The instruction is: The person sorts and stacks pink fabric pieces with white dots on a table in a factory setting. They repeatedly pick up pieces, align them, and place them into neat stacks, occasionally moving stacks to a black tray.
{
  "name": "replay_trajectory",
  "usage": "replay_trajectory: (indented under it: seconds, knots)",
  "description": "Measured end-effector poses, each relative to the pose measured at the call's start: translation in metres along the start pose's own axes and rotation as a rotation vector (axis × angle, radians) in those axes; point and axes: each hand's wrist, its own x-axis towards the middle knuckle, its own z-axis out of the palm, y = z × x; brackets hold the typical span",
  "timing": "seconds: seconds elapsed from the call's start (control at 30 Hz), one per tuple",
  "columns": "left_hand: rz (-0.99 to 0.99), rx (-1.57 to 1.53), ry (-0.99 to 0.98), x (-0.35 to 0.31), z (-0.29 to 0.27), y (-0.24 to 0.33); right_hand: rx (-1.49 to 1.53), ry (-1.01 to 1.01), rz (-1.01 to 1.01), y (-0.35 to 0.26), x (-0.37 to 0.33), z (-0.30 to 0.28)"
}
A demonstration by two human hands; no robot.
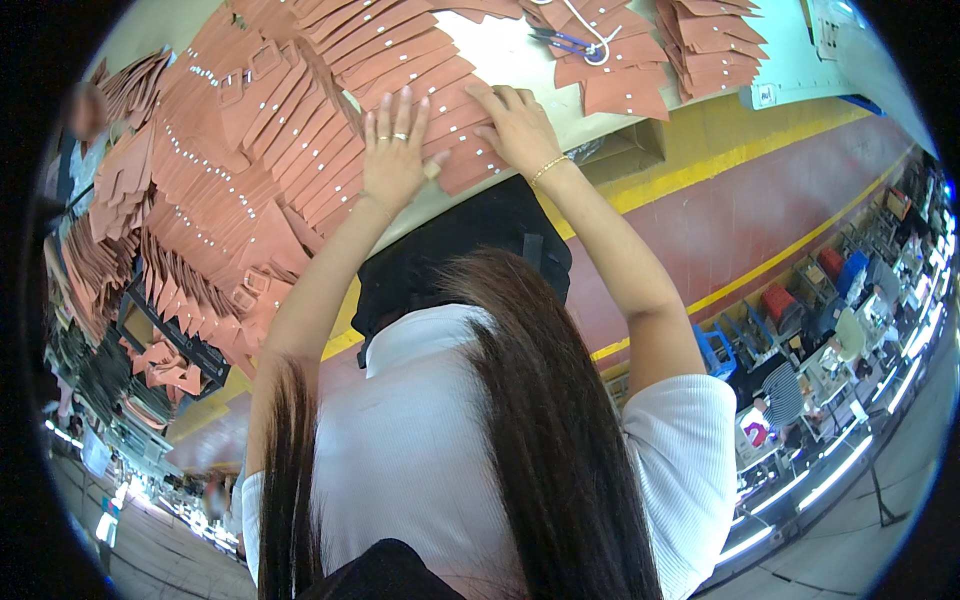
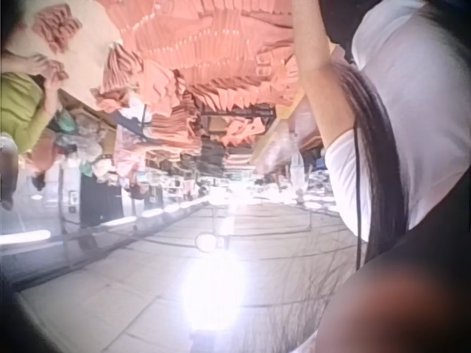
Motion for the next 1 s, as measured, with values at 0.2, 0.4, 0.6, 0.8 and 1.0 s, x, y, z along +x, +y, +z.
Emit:
replay_trajectory:
  seconds: [0.2, 0.4, 0.6, 0.8, 1.0]
  knots:
    - [0.152, -0.076, -0.006, -0.033, 0.017, 0.012, -0.122, 0.083, -0.125, 0.01, -0.011, 0.016]
    - [0.25, -0.121, -0.008, -0.051, 0.038, 0.02, -0.217, 0.129, -0.14, 0.026, -0.019, 0.043]
    - [0.205, -0.196, 0.028, -0.056, 0.052, 0.029, -0.225, 0.217, -0.187, 0.035, -0.019, 0.057]
    - [0.121, -0.295, 0.098, -0.057, 0.057, 0.038, -0.195, 0.212, -0.231, 0.044, -0.021, 0.061]
    - [0.147, -0.325, 0.129, -0.056, 0.062, 0.036, -0.213, 0.235, -0.285, 0.049, -0.02, 0.062]
